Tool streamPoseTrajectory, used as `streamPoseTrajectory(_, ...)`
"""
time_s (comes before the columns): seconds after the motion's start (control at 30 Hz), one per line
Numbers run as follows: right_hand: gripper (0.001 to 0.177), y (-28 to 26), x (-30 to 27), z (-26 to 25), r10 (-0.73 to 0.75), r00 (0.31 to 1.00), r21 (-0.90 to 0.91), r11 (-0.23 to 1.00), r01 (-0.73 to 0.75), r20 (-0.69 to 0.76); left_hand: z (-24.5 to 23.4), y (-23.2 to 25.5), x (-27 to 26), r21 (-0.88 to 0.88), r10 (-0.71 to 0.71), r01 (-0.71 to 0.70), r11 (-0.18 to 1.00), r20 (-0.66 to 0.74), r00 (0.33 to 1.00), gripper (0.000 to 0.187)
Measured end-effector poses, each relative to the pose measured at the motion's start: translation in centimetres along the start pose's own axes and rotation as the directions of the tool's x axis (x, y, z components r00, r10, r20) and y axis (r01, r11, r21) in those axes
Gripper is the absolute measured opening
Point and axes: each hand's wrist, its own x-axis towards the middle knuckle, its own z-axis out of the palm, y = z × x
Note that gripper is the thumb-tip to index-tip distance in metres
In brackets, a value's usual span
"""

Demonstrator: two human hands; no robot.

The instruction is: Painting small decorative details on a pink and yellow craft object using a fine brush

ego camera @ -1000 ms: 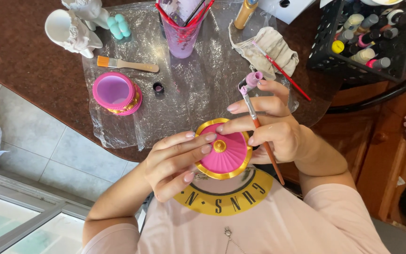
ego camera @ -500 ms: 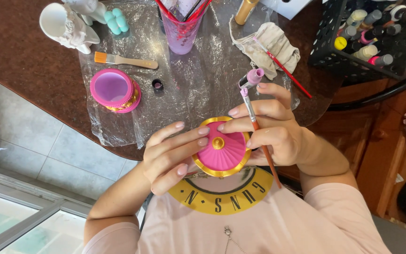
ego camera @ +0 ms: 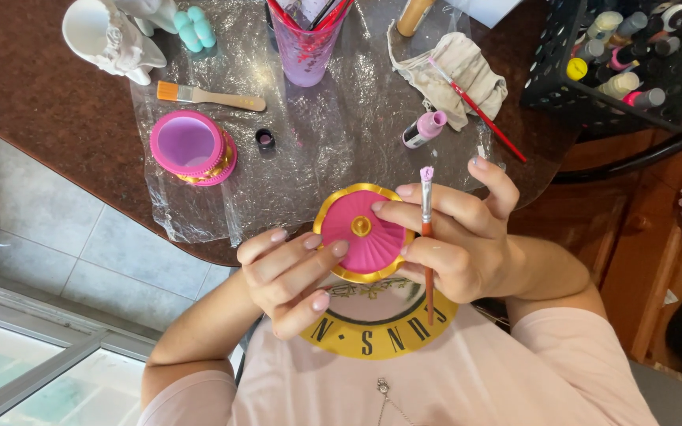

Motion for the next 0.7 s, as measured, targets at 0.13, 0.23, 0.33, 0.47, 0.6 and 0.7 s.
streamPoseTrajectory(0.13, 0.019, -0.5, 0.5, -0.2, -0.042, 0.999, -0.108, 0.993, 0.040, -0.015, 0.5, -0.1, 0.1, 0.116, 0.071, -0.072, 0.991, 0.016, 0.997, 0.025)
streamPoseTrajectory(0.23, 0.017, -0.7, 0.6, -0.4, -0.050, 0.999, -0.140, 0.989, 0.052, 0.016, 1.3, -0.4, 0.2, 0.128, 0.137, -0.133, 0.983, -0.025, 0.990, 0.029)
streamPoseTrajectory(0.33, 0.016, -0.8, 0.5, -0.3, -0.074, 0.997, -0.161, 0.984, 0.072, -0.009, 1.9, -0.6, 0.0, 0.166, 0.217, -0.202, 0.965, -0.079, 0.973, 0.031)
streamPoseTrajectory(0.47, 0.014, -0.9, -0.4, 0.1, -0.076, 0.995, -0.135, 0.989, 0.067, -0.064, 2.3, -0.4, -0.3, 0.226, 0.252, -0.216, 0.950, -0.142, 0.957, 0.038)
streamPoseTrajectory(0.6, 0.018, -0.9, -0.9, 0.2, -0.044, 0.997, -0.106, 0.994, 0.038, -0.055, 1.7, -0.2, -0.5, 0.185, 0.237, -0.222, 0.957, -0.065, 0.969, 0.038)
streamPoseTrajectory(0.7, 0.023, -0.6, -1.1, 0.8, -0.027, 0.997, -0.073, 0.997, 0.021, -0.078, 1.0, -0.4, -0.2, 0.169, 0.172, -0.168, 0.971, -0.013, 0.985, 0.033)
